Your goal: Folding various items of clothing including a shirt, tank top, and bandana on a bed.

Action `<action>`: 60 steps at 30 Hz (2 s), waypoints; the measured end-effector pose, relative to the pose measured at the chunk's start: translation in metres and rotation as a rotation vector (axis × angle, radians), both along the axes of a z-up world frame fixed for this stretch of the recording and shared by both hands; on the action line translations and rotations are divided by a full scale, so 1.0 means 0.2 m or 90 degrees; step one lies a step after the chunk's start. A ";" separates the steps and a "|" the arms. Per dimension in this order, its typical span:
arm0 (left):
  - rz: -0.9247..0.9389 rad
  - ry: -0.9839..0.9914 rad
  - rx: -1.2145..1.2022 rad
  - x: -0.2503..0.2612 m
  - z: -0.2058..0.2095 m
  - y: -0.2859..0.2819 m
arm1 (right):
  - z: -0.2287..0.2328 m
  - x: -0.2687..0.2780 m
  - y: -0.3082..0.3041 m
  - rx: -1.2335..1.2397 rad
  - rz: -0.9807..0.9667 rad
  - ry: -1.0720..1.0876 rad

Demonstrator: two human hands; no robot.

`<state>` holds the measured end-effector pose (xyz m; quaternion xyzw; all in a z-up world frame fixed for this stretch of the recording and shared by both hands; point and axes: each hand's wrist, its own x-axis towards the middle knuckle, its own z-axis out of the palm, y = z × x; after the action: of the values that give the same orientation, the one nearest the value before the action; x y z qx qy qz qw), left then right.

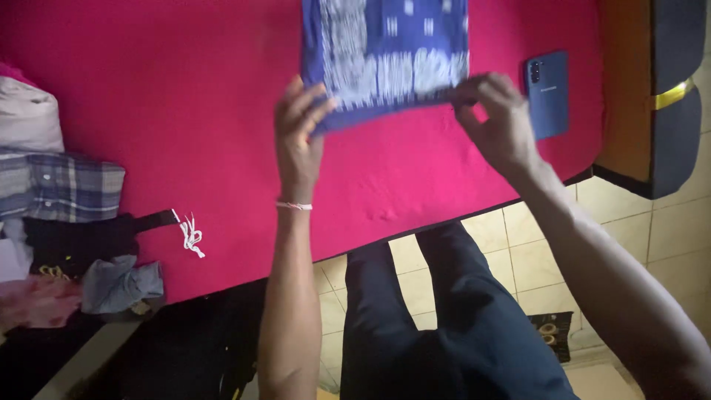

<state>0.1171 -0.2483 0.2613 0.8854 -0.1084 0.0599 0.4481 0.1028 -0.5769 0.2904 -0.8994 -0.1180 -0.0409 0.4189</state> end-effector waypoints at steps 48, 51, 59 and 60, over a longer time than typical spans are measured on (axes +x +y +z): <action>-0.231 0.149 0.375 -0.48 -0.68 0.06 | -0.64 -0.44 0.26 -0.280 0.145 0.129; -0.245 0.179 0.495 -0.54 -0.72 0.07 | -0.67 -0.50 0.24 -0.444 0.177 0.166; -0.264 0.148 0.237 -0.38 -0.53 0.20 | -0.46 -0.48 0.26 -0.185 -0.131 0.288; -0.273 0.116 0.237 -0.37 -0.41 0.21 | -0.35 -0.53 0.24 -0.186 -0.150 0.261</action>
<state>0.0426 -0.2069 0.1793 0.9110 -0.2613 -0.1366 0.2884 -0.0036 -0.5291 0.2197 -0.9474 0.0701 0.1109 0.2920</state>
